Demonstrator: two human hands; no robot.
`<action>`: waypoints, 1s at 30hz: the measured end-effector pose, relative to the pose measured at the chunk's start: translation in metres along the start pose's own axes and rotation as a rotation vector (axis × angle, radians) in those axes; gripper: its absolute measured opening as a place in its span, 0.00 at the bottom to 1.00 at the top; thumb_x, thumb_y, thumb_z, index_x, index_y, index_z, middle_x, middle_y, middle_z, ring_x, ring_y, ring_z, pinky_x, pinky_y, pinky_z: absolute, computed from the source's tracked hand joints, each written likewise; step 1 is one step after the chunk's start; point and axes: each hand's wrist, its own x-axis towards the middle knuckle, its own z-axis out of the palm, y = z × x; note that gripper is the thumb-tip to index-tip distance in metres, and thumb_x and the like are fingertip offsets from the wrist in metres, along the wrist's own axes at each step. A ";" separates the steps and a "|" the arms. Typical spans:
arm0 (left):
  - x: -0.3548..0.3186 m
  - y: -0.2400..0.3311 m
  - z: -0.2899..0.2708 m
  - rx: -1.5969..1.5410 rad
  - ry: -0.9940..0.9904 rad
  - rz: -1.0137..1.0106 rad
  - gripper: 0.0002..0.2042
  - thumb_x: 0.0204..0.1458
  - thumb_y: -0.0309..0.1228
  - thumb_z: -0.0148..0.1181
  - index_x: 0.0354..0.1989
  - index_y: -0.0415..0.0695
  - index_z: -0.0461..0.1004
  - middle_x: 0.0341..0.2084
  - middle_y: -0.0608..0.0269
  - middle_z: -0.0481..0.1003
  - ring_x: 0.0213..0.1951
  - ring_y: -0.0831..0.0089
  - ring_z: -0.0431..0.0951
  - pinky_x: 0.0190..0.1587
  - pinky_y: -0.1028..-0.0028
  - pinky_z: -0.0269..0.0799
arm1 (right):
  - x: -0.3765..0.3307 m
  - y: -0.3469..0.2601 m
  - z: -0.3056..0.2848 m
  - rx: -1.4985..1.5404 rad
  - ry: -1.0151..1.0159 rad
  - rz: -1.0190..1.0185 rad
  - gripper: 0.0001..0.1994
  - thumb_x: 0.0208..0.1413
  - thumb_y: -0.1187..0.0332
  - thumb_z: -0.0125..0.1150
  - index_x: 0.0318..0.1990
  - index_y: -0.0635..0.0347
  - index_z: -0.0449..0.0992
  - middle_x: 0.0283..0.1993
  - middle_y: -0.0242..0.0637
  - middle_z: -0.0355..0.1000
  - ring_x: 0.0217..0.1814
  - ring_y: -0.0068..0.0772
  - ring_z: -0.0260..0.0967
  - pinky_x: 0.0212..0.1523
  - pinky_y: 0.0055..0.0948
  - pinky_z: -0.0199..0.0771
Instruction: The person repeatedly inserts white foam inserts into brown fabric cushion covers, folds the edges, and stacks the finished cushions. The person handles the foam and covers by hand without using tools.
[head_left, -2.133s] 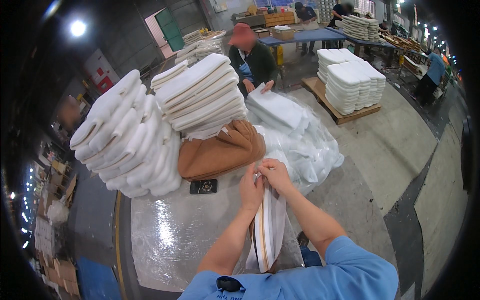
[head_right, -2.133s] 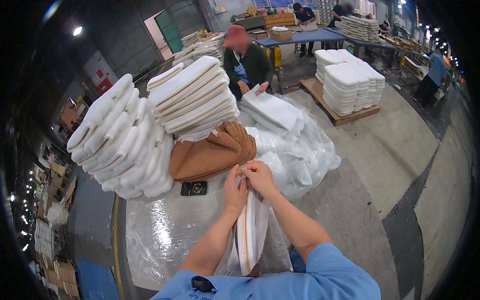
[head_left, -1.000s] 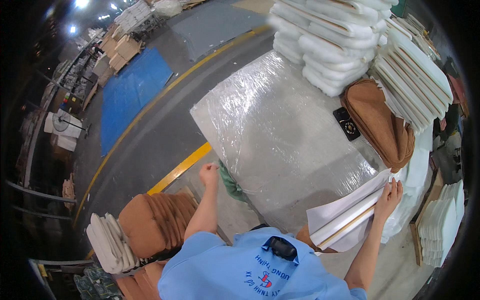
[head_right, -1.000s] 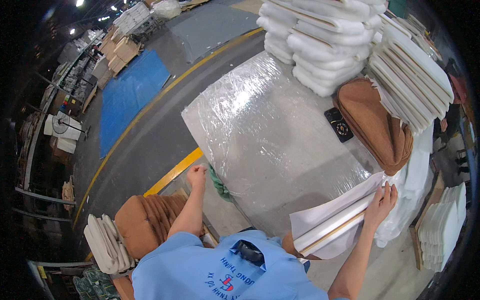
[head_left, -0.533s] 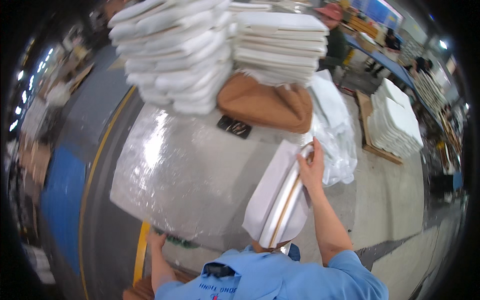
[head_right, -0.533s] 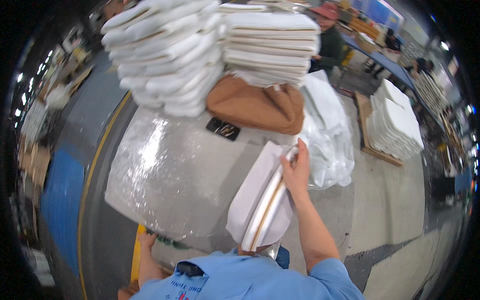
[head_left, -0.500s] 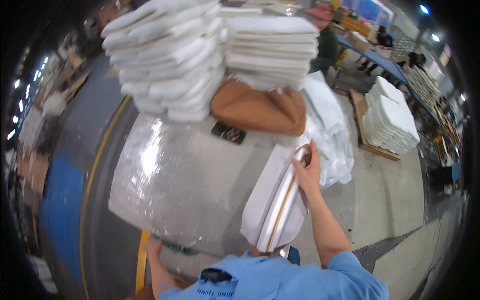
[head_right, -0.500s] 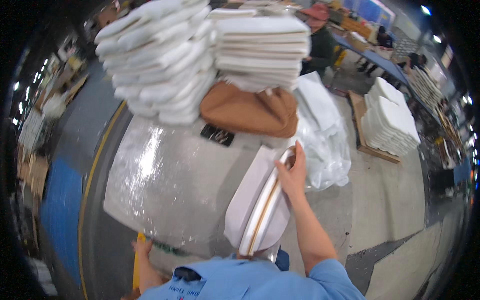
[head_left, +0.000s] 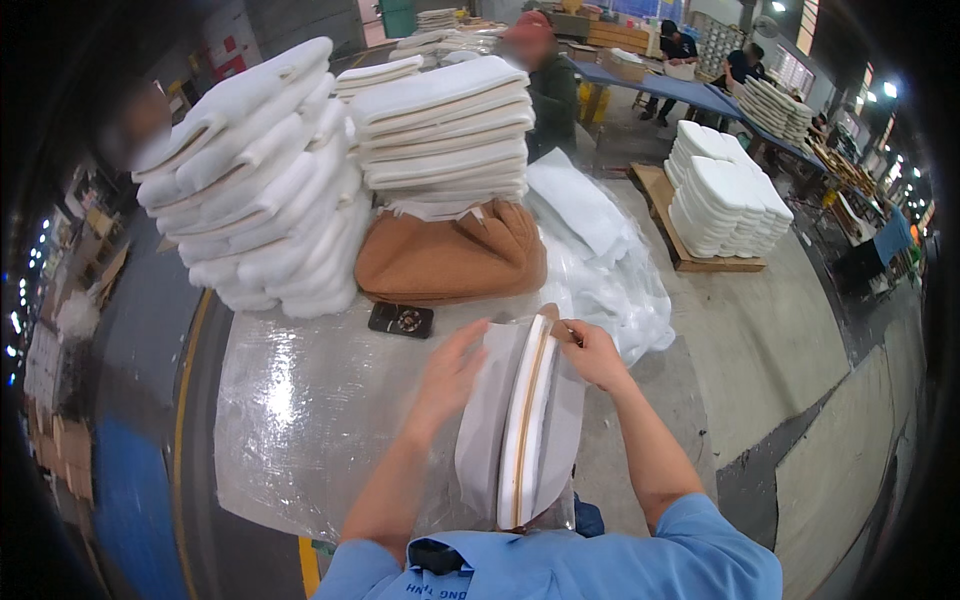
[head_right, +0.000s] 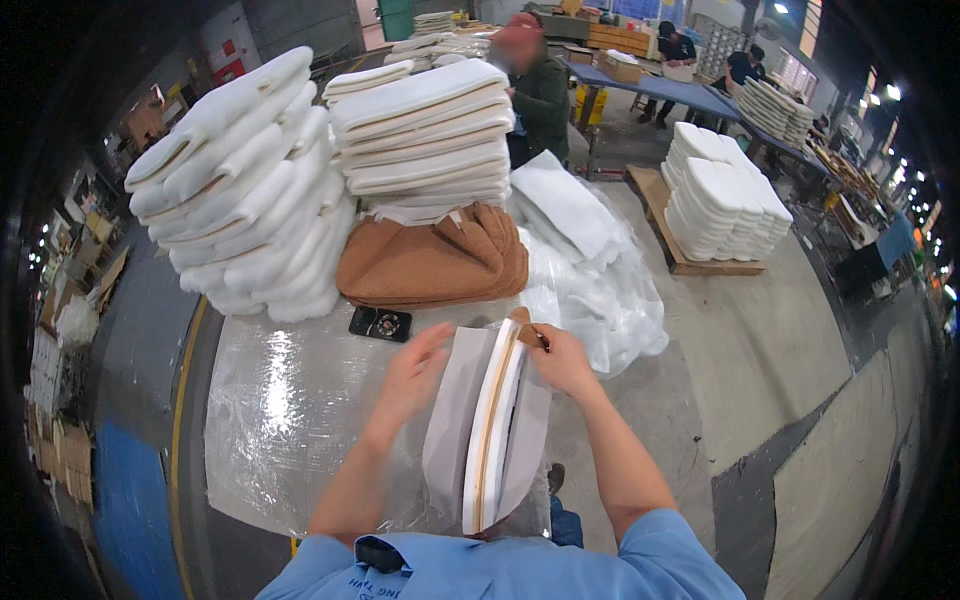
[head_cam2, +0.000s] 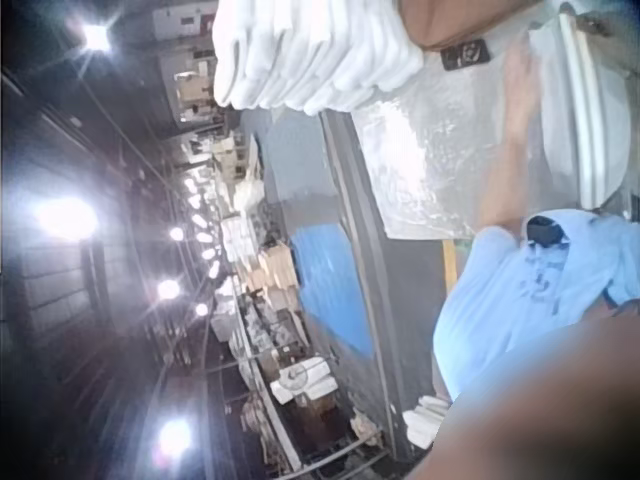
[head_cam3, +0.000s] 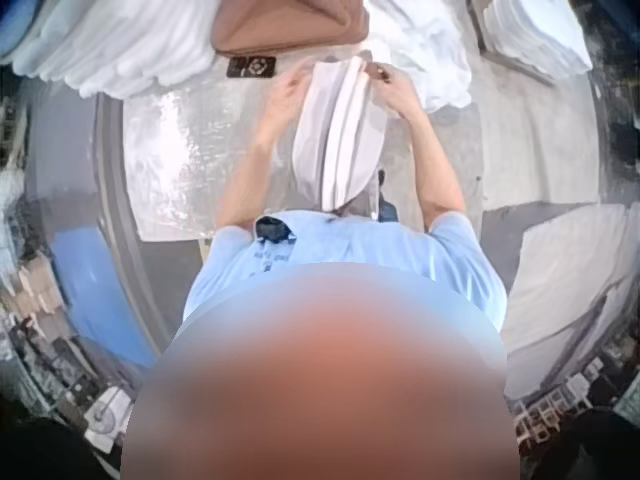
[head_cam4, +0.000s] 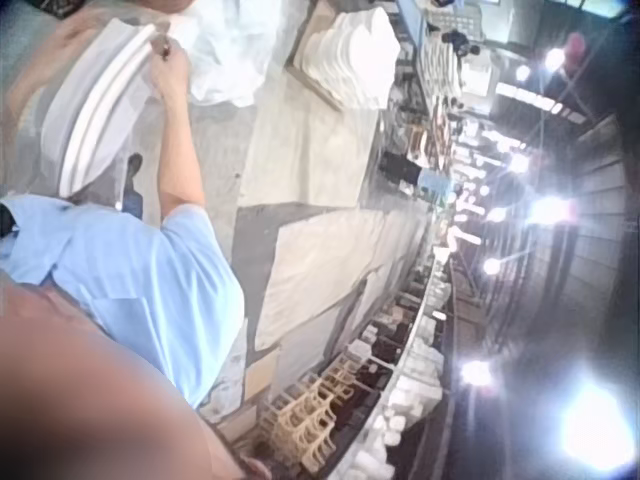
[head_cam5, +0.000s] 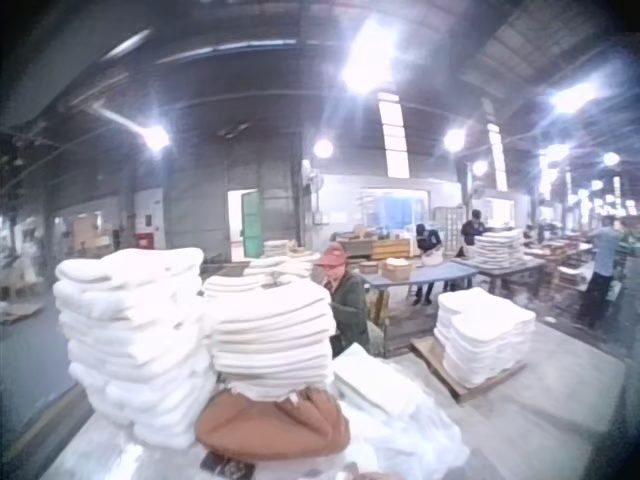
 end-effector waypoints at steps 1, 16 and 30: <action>0.022 0.005 0.021 0.001 -0.050 0.063 0.21 0.66 0.28 0.57 0.68 0.46 0.71 0.63 0.59 0.76 0.64 0.62 0.75 0.66 0.65 0.70 | 0.004 -0.002 0.000 -0.034 0.011 0.016 0.19 0.60 0.68 0.63 0.57 0.65 0.80 0.41 0.46 0.82 0.40 0.38 0.80 0.44 0.37 0.78; 0.095 0.002 0.136 0.057 -0.010 0.163 0.07 0.60 0.24 0.59 0.43 0.39 0.81 0.50 0.51 0.81 0.53 0.57 0.80 0.58 0.64 0.73 | 0.016 0.019 -0.006 0.021 0.021 0.015 0.19 0.69 0.54 0.53 0.44 0.64 0.77 0.37 0.51 0.78 0.40 0.51 0.77 0.45 0.44 0.74; 0.070 -0.029 0.134 -0.251 0.166 0.112 0.03 0.64 0.23 0.57 0.37 0.38 0.75 0.47 0.55 0.75 0.50 0.63 0.74 0.58 0.68 0.69 | 0.005 0.001 0.001 -0.286 -0.239 -0.273 0.13 0.70 0.57 0.51 0.42 0.58 0.71 0.35 0.55 0.77 0.39 0.66 0.74 0.40 0.59 0.72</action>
